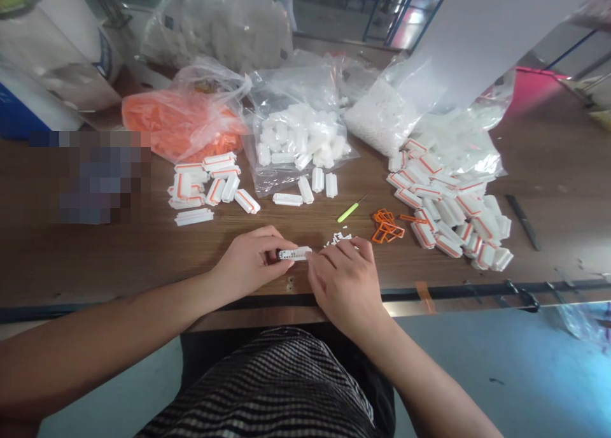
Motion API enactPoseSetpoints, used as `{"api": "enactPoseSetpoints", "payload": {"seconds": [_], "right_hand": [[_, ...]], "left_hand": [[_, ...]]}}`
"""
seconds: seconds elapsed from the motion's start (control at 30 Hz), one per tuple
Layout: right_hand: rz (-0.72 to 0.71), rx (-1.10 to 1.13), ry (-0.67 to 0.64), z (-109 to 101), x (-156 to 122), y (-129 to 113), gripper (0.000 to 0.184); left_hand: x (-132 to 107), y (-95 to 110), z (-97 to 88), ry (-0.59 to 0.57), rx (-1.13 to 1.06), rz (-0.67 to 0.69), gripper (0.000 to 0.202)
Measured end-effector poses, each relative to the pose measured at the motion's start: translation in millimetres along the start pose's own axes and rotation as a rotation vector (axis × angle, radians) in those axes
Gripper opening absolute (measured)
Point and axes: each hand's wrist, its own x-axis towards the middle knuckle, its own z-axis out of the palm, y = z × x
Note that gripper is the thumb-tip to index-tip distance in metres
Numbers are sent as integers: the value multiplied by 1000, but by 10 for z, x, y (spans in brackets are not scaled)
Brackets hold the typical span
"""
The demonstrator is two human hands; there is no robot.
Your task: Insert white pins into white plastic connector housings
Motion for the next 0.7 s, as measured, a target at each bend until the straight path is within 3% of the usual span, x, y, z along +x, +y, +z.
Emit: {"api": "enactPoseSetpoints", "payload": {"seconds": [0.17, 0.27, 0.33, 0.5, 0.7], "right_hand": [[-7, 40, 3, 7, -30, 1, 17], [160, 198, 69, -21, -112, 228, 14], [316, 168, 128, -35, -184, 460, 14], [405, 205, -41, -5, -280, 869, 16], [435, 202, -105, 41, -184, 922, 18]], "left_hand": [[5, -16, -7, 0, 5, 17, 18], [5, -19, -21, -15, 1, 23, 19], [3, -17, -31, -20, 9, 36, 20], [5, -12, -46, -26, 26, 62, 19], [9, -10, -48, -33, 29, 73, 19]]}}
